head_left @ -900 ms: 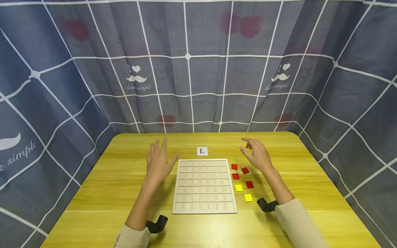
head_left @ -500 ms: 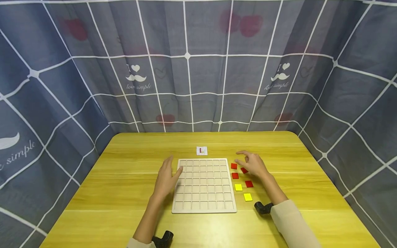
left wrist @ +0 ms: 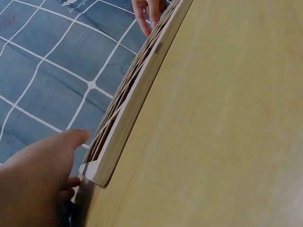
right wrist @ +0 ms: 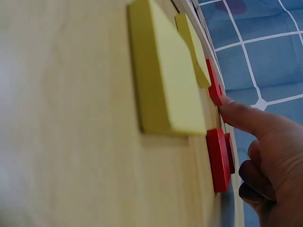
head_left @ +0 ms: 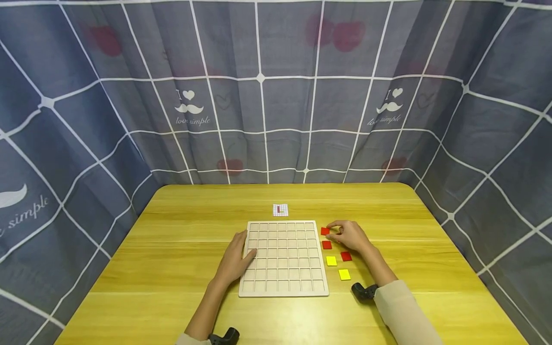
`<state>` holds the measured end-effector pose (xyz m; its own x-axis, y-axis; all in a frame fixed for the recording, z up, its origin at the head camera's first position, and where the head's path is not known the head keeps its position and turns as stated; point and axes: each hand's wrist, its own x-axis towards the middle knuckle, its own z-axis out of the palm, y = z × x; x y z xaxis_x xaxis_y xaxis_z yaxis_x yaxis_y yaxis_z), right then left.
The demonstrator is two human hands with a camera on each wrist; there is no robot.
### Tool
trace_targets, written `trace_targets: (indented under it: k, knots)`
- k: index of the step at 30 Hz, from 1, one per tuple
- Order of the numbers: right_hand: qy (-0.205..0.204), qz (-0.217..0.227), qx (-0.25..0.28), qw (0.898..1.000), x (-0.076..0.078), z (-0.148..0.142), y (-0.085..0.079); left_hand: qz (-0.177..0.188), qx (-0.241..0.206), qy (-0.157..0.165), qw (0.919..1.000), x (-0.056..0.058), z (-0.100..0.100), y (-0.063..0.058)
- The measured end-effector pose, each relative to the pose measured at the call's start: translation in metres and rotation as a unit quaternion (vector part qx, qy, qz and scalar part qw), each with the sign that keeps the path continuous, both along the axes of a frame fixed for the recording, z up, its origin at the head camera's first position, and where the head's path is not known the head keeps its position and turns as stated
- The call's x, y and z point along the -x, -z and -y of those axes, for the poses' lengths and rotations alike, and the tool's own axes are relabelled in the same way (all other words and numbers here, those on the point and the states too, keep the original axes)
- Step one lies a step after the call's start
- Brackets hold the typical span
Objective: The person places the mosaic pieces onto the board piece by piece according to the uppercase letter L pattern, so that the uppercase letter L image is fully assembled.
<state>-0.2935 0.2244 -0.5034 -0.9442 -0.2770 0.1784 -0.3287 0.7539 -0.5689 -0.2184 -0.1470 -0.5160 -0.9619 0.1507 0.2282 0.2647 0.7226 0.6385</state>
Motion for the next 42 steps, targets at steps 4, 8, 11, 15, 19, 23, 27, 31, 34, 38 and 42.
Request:
trace_targets:
  k: [4,8,11,15,19,23,27,31,34,38,42]
  knots:
    - [0.006,0.004,0.001,1.0,-0.001,0.001,0.002,-0.008,0.032,-0.002,0.9994,-0.001,-0.001,0.002]
    - [0.012,-0.006,0.005,1.0,-0.001,0.001,0.002,-0.012,0.053,-0.005,0.9985,-0.001,-0.002,0.003]
    - [0.017,-0.022,0.003,1.0,-0.002,0.0,0.0,-0.013,0.059,-0.005,0.9982,-0.002,-0.002,0.005]
    - [0.022,-0.034,0.006,0.999,-0.005,0.002,-0.006,-0.015,0.063,-0.006,0.9979,-0.003,-0.001,0.006]
    - [0.023,-0.053,0.019,0.998,-0.011,0.011,-0.019,-0.019,0.068,-0.009,0.9975,-0.003,-0.001,0.007]
    - [0.014,-0.079,0.042,0.996,-0.016,0.03,-0.034,-0.022,0.07,-0.008,0.9973,-0.002,-0.001,0.008]
    - [0.007,-0.108,0.068,0.992,-0.016,0.057,-0.042,-0.023,0.07,-0.008,0.9972,-0.003,-0.001,0.007]
    - [-0.007,-0.123,0.083,0.989,-0.015,0.091,-0.04,-0.022,0.069,-0.01,0.9973,-0.004,0.001,0.006]
    - [-0.021,-0.118,0.074,0.99,-0.014,0.116,-0.034,-0.023,0.067,-0.008,0.9975,-0.004,0.002,0.006]
    - [-0.035,-0.098,0.065,0.992,-0.012,0.14,-0.023,-0.026,0.067,-0.005,0.9974,-0.003,0.002,0.007]
    - [-0.043,-0.066,0.074,0.994,-0.008,0.151,-0.011,-0.025,0.071,-0.004,0.9971,-0.002,0.002,0.008]
